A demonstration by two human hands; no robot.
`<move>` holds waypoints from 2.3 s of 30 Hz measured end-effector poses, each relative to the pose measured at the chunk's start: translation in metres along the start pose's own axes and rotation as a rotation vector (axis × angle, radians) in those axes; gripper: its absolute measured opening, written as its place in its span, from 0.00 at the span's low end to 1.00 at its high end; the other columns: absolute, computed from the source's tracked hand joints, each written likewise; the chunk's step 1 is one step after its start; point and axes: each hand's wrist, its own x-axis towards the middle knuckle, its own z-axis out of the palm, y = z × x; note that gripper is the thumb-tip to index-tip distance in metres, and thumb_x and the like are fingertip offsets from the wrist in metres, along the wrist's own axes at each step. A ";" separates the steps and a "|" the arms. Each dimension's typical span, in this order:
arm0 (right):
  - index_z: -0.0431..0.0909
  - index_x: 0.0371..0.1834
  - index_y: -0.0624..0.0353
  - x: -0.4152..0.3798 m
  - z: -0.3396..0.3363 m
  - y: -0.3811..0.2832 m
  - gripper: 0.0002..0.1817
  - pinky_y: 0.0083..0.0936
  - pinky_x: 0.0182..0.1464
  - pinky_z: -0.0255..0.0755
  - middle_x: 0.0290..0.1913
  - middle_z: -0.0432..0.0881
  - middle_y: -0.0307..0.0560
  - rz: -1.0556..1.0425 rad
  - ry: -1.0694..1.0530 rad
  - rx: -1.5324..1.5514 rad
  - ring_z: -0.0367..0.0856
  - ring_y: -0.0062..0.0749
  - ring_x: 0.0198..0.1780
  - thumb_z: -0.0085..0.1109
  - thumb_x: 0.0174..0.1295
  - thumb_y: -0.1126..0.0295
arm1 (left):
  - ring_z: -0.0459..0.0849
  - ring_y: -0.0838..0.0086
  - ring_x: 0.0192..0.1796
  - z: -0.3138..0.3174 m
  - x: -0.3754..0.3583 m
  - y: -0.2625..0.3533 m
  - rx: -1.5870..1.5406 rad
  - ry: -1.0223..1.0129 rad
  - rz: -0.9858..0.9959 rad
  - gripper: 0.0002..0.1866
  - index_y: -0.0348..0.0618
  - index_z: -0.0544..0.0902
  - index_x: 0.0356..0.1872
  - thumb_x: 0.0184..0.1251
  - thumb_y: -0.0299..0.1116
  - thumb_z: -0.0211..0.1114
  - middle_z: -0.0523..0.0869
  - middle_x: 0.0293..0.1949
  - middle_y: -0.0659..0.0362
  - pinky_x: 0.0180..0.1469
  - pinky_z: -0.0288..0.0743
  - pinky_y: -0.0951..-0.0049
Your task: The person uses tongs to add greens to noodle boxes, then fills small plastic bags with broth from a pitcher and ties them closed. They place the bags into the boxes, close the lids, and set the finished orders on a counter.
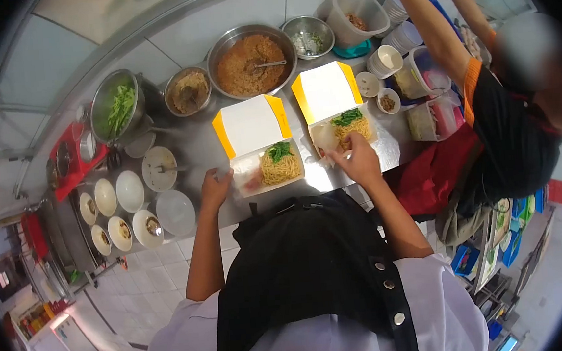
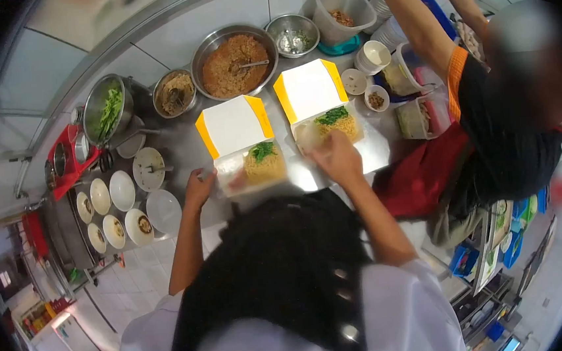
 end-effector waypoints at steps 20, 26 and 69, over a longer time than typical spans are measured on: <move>0.83 0.47 0.57 0.051 0.005 0.115 0.13 0.50 0.50 0.81 0.43 0.91 0.59 0.332 0.033 0.091 0.89 0.62 0.47 0.64 0.74 0.59 | 0.83 0.73 0.29 0.076 -0.059 0.147 -0.095 -0.215 0.386 0.12 0.38 0.81 0.38 0.77 0.37 0.70 0.85 0.27 0.55 0.37 0.77 0.66; 0.80 0.49 0.56 0.044 0.001 0.112 0.14 0.48 0.47 0.79 0.37 0.88 0.56 0.378 0.065 0.113 0.89 0.56 0.43 0.69 0.68 0.61 | 0.86 0.59 0.36 0.110 -0.063 0.158 0.019 -0.262 0.551 0.12 0.38 0.81 0.40 0.75 0.38 0.69 0.85 0.34 0.50 0.42 0.78 0.57; 0.77 0.23 0.51 0.168 -0.342 0.301 0.22 0.21 0.26 0.64 0.21 0.77 0.32 0.114 0.222 0.682 0.75 0.18 0.21 0.63 0.78 0.55 | 0.86 0.77 0.45 0.114 -0.170 0.312 -0.468 -0.461 0.500 0.08 0.36 0.84 0.53 0.81 0.29 0.64 0.86 0.40 0.60 0.55 0.78 0.74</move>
